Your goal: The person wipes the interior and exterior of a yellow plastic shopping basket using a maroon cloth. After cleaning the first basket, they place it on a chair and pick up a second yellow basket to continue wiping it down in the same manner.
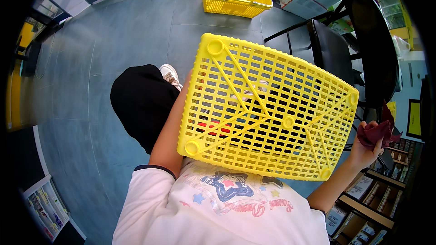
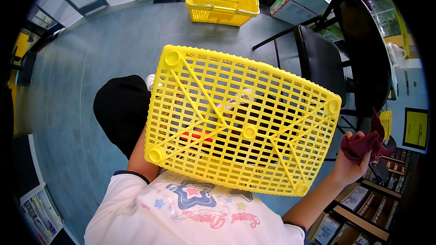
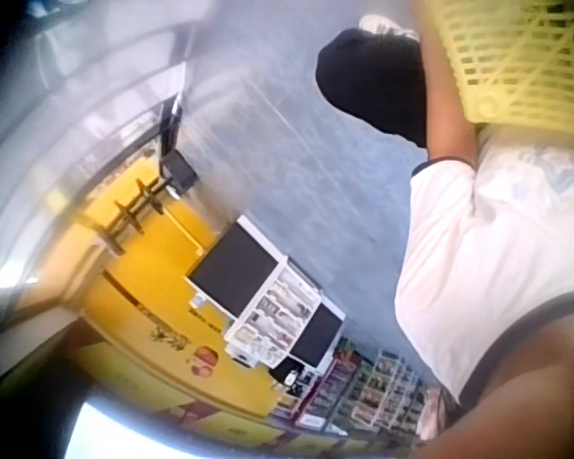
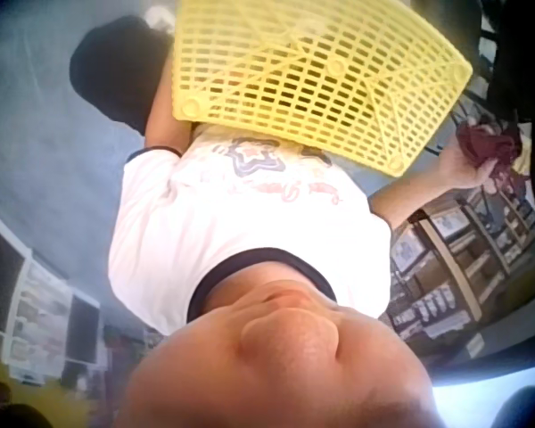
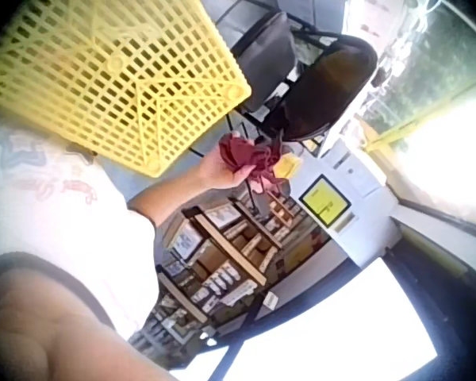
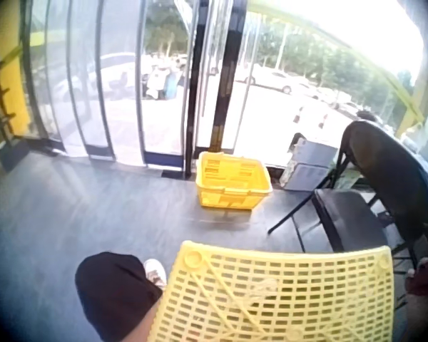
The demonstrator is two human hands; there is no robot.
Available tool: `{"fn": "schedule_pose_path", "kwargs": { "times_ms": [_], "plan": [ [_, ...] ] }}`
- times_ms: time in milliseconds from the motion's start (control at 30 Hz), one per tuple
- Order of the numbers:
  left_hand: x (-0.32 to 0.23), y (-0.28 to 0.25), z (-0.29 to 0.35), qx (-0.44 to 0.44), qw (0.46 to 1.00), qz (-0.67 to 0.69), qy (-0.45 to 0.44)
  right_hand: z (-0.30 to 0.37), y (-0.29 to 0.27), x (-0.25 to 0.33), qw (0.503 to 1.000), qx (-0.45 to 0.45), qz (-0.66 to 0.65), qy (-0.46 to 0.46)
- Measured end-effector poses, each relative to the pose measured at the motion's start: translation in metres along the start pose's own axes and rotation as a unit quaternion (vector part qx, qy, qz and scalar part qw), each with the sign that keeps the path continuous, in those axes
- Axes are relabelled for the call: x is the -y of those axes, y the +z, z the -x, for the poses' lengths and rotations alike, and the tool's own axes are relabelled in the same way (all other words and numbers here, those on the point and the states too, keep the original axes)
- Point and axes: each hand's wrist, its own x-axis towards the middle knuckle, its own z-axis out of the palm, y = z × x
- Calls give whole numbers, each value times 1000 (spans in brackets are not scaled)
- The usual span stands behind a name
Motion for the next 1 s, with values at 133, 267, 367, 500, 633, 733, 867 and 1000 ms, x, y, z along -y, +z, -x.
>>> {"fn": "schedule_pose_path", "kwargs": {
  "times_ms": [133,267,367,500,633,733,867,1000],
  "plan": [
    [11,-6,16,4,1000,13,-25,46,6,-53,991,-133,-30,1],
    [23,-9,32,10,999,22,-49,55,2,-67,979,-194,54,20],
    [22,-20,42,-2,998,27,-51,35,21,-75,992,-113,38,33],
    [10,-32,52,-18,999,25,-39,19,14,-86,992,-108,30,54],
    [3,-49,69,-41,998,29,-34,13,14,-100,989,-121,2,84],
    [-3,-56,86,-56,997,41,-23,13,13,-102,984,-148,1,97],
    [-31,-62,109,-81,995,53,16,16,9,-106,985,-139,-3,103],
    [-99,-61,121,-105,990,40,89,16,2,-117,984,-120,-14,130]
  ]
}}
